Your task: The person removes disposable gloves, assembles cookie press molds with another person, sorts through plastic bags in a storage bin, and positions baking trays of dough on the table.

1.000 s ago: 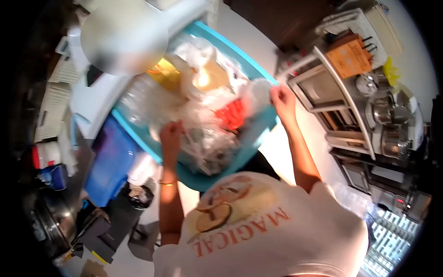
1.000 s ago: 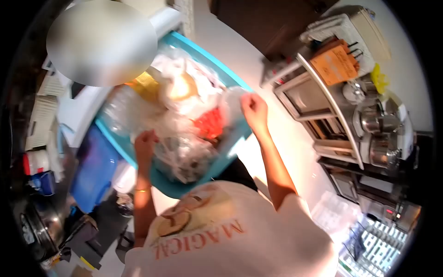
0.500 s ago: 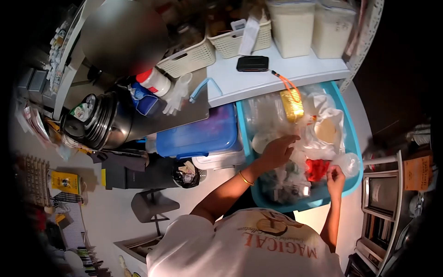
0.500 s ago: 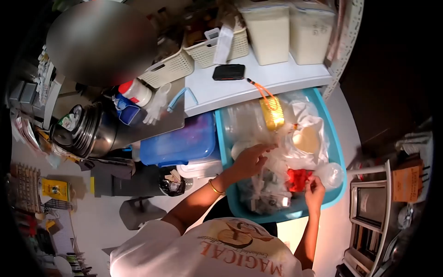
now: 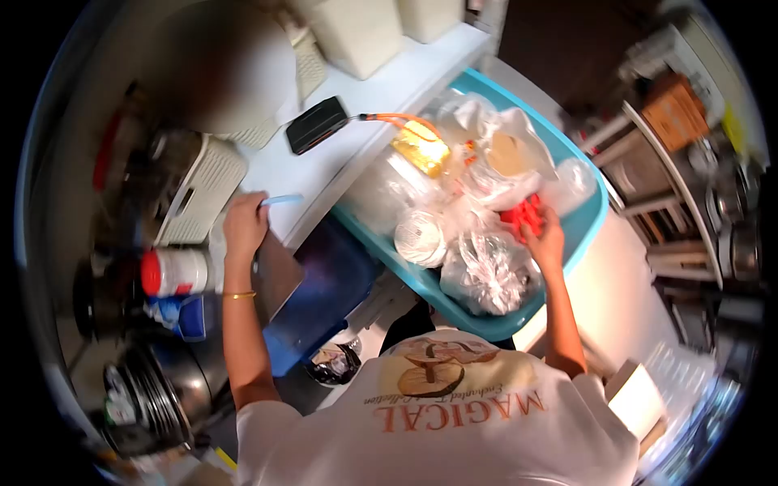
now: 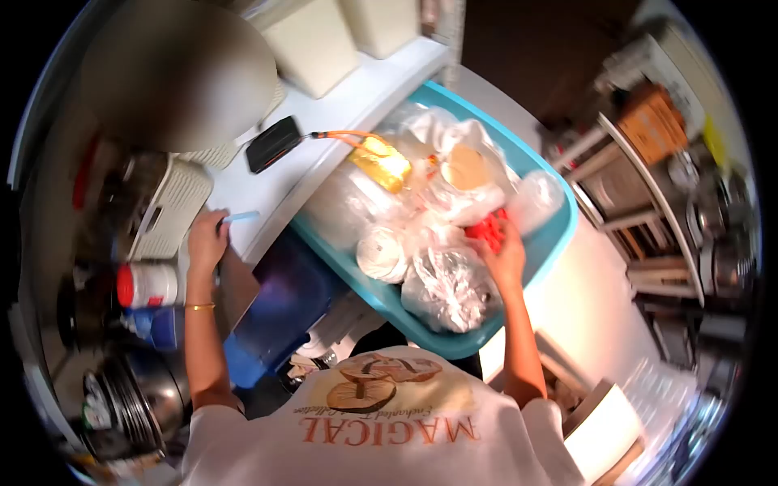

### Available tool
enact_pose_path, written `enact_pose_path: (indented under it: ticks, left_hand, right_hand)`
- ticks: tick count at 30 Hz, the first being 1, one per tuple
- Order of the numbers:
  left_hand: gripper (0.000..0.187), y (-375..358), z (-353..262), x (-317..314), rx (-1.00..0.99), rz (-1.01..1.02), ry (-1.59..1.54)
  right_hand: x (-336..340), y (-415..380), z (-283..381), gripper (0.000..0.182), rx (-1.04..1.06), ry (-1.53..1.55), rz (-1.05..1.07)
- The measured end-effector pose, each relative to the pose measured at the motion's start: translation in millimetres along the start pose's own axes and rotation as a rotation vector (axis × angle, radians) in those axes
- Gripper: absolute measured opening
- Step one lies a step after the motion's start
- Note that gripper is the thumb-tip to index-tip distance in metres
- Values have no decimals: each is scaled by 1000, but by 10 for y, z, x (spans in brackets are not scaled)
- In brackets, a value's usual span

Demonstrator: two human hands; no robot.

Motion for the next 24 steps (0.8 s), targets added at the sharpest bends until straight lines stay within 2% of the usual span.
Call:
enact_pose_path:
  ticks: [1,3,5,7,9,11,13,15,17,18,19,20,21,22,23,24]
  left_hand:
    - [22,26,-33,3,-25,8,8]
    - [20,13,-205,109,-202,-153,-47]
    - [18,34,-310,96,36,-1,-412]
    - [17,-28,-689,-143,86,145,-576]
    - [22,-96,-1281,-469,-151,202,-663]
    - [28,-52,-1755,-880,-103,184,-872]
    - [34,141,-2079,-1144,48,250,-875]
    - [33,428,-2203,-1491,-20,140,-794]
    - [27,818,-2204,-1918,-59,77,-603]
    - [27,992,-2230,-2121,-53,78,-615]
    - [24,1181,-2274,-2229,-118,-48,-628]
    - [22,1397,-2344,-2269,-189,-180,-641]
    - [22,1614,-2431,-2335,-194,-189,-660]
    - [24,1747,-2492,-2463,-140,-113,-687]
    - [27,1833,-2547,-2605,-77,-31,-713]
    - [28,1940,-2608,-2732,-112,5,-902]
  right_hand:
    - [-24,-13,82,52,72,-39,-57]
    - [-70,5,281,57,28,-77,-31]
    - [-39,-44,569,62,1,-37,-179]
    - [-105,-62,801,64,272,-190,-199]
    - [-234,-18,1168,66,524,-269,-84]
    - [-397,225,1339,59,498,-327,-133]
    - [-455,560,1333,53,478,-386,-189]
    - [-640,878,1099,38,177,-623,255]
    - [-628,924,1048,37,186,-610,308]
    - [-630,923,1005,35,181,-588,355]
    - [-642,879,961,35,178,-597,354]
    - [-604,831,980,35,249,-562,213]
    - [-565,811,1013,34,326,-532,70]
    - [-407,764,1246,37,437,-477,-191]
    - [-404,823,1394,37,443,-495,-175]
    - [-359,888,1601,40,436,-428,-209]
Point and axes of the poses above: each hand's wrist, its own y-axis towards the middle knuckle, its own x-axis out of the back of the hand, z = x × y, the point moved 5 cm from there along y, towards the middle knuckle, and after that the axes turned 5 degrees about -y, right-handed, at the moved point
